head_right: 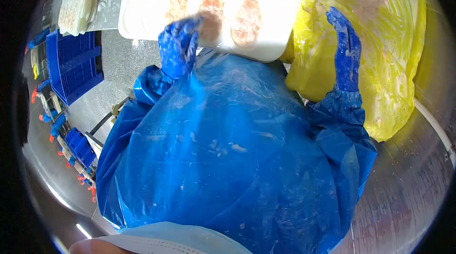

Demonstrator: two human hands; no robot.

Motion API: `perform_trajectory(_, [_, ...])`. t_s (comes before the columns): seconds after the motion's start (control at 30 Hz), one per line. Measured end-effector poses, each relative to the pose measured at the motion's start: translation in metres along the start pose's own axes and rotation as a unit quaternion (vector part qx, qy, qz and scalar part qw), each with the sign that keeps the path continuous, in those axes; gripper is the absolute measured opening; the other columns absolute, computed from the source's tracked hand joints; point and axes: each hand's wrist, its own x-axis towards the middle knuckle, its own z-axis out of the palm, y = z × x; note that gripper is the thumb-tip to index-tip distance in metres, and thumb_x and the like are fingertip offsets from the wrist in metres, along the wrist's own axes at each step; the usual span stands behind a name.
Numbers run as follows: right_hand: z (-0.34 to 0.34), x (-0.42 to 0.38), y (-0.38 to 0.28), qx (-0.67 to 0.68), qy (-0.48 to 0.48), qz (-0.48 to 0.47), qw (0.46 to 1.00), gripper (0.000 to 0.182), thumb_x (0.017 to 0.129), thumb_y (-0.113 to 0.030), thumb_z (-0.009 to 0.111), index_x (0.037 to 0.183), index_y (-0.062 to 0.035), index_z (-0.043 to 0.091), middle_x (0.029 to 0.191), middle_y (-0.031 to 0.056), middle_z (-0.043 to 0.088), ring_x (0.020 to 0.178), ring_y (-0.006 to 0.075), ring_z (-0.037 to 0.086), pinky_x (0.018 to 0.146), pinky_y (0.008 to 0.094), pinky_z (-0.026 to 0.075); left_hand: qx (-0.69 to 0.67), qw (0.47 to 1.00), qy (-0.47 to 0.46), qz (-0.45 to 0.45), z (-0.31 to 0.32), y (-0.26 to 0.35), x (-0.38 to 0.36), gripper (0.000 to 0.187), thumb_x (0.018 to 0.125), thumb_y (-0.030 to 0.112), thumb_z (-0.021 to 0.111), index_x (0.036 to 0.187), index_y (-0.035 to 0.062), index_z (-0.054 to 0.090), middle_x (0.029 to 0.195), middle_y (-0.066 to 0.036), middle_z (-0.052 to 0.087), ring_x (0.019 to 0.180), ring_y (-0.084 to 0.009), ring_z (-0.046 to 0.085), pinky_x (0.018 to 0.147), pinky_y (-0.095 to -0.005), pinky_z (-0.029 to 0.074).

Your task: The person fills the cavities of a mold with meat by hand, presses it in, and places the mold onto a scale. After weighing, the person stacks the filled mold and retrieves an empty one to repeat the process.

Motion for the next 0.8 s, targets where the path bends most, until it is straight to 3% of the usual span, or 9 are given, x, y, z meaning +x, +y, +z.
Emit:
perform_trajectory(0.07, [-0.005,0.006,0.016,0.036,-0.002,0.007,0.999,0.036,0.106,-0.016,0.045,0.129,0.0018,0.065,0.133,0.0116,0.066,0.125,0.0199,0.060,0.111,0.0341,0.041,0.017,1.000,-0.002,0.024,0.027,0.001,0.021,0.062,0.101,0.029,0.055,0.154,0.0024,0.038,0.157,-0.021,0.040,0.146,-0.0410,0.034,0.121,-0.0521,0.022])
perform_trajectory(0.17, [-0.027,0.009,0.017,0.063,0.035,0.018,0.997,0.035,0.106,-0.016,0.046,0.128,0.0021,0.066,0.131,0.0114,0.067,0.122,0.0194,0.061,0.110,0.0336,0.043,-0.027,0.998,0.016,0.051,0.068,0.009,0.033,0.072,0.100,0.030,0.058,0.158,-0.0003,0.027,0.165,-0.025,0.023,0.153,-0.0416,0.019,0.124,-0.0527,0.012])
perform_trajectory(0.27, [-0.059,0.008,0.058,0.044,0.077,0.030,0.996,0.038,0.104,-0.024,0.053,0.129,0.0014,0.065,0.133,0.0128,0.066,0.124,0.0223,0.061,0.109,0.0351,0.043,-0.026,0.998,0.000,0.064,0.061,0.011,0.038,0.082,0.096,0.036,0.062,0.159,0.0006,0.024,0.165,-0.023,0.023,0.153,-0.0428,0.018,0.124,-0.0550,0.013])
perform_trajectory(0.33, [-0.062,0.012,0.097,-0.248,0.175,0.036,0.952,0.053,0.100,-0.035,0.061,0.139,0.0006,0.056,0.141,0.0193,0.059,0.131,0.0305,0.055,0.112,0.0394,0.042,-0.028,0.997,-0.014,0.072,0.067,0.004,0.037,0.083,0.095,0.035,0.064,0.159,-0.0004,0.024,0.165,-0.023,0.024,0.153,-0.0442,0.019,0.123,-0.0558,0.013])
perform_trajectory(0.37, [-0.048,0.016,0.116,-0.296,0.210,0.015,0.932,0.076,0.094,-0.047,0.067,0.148,0.0006,0.044,0.149,0.0271,0.048,0.138,0.0421,0.045,0.116,0.0459,0.036,-0.030,0.996,-0.017,0.077,0.067,0.003,0.042,0.082,0.095,0.035,0.063,0.159,-0.0004,0.024,0.165,-0.023,0.024,0.153,-0.0443,0.019,0.123,-0.0557,0.013])
perform_trajectory(0.43, [-0.005,0.031,0.133,-0.285,0.216,0.002,0.934,0.089,0.094,-0.053,0.065,0.158,-0.0027,0.028,0.158,0.0287,0.033,0.148,0.0434,0.029,0.122,0.0478,0.024,-0.034,0.995,-0.027,0.085,0.062,0.004,0.044,0.081,0.096,0.034,0.062,0.159,-0.0004,0.024,0.165,-0.023,0.024,0.153,-0.0443,0.018,0.123,-0.0556,0.012])
perform_trajectory(0.53, [0.042,0.063,0.090,-0.348,0.216,-0.055,0.911,0.090,0.091,-0.056,0.064,0.154,0.0008,0.034,0.156,0.0330,0.033,0.147,0.0483,0.028,0.120,0.0596,0.020,-0.076,0.993,-0.015,0.086,0.061,0.014,0.045,0.077,0.099,0.029,0.057,0.161,0.0017,0.020,0.167,-0.021,0.021,0.155,-0.0415,0.015,0.124,-0.0545,0.008])
perform_trajectory(0.7, [-0.020,0.133,0.132,-0.383,0.257,-0.187,0.867,0.089,0.089,-0.053,0.067,0.155,-0.0033,0.034,0.154,0.0357,0.033,0.145,0.0514,0.029,0.120,0.0594,0.021,-0.095,0.992,0.023,0.082,0.043,0.021,0.061,0.072,0.101,0.030,0.052,0.161,0.0025,0.022,0.166,-0.021,0.021,0.155,-0.0397,0.014,0.124,-0.0540,0.005])
perform_trajectory(0.8, [-0.039,0.127,0.134,-0.429,0.339,-0.093,0.832,0.075,0.092,-0.052,0.062,0.144,0.0002,0.050,0.144,0.0283,0.051,0.139,0.0443,0.040,0.117,0.0549,0.028,-0.102,0.993,0.032,0.057,0.040,0.024,0.050,0.070,0.102,0.033,0.050,0.160,0.0043,0.026,0.166,-0.021,0.021,0.156,-0.0386,0.014,0.125,-0.0534,0.004])
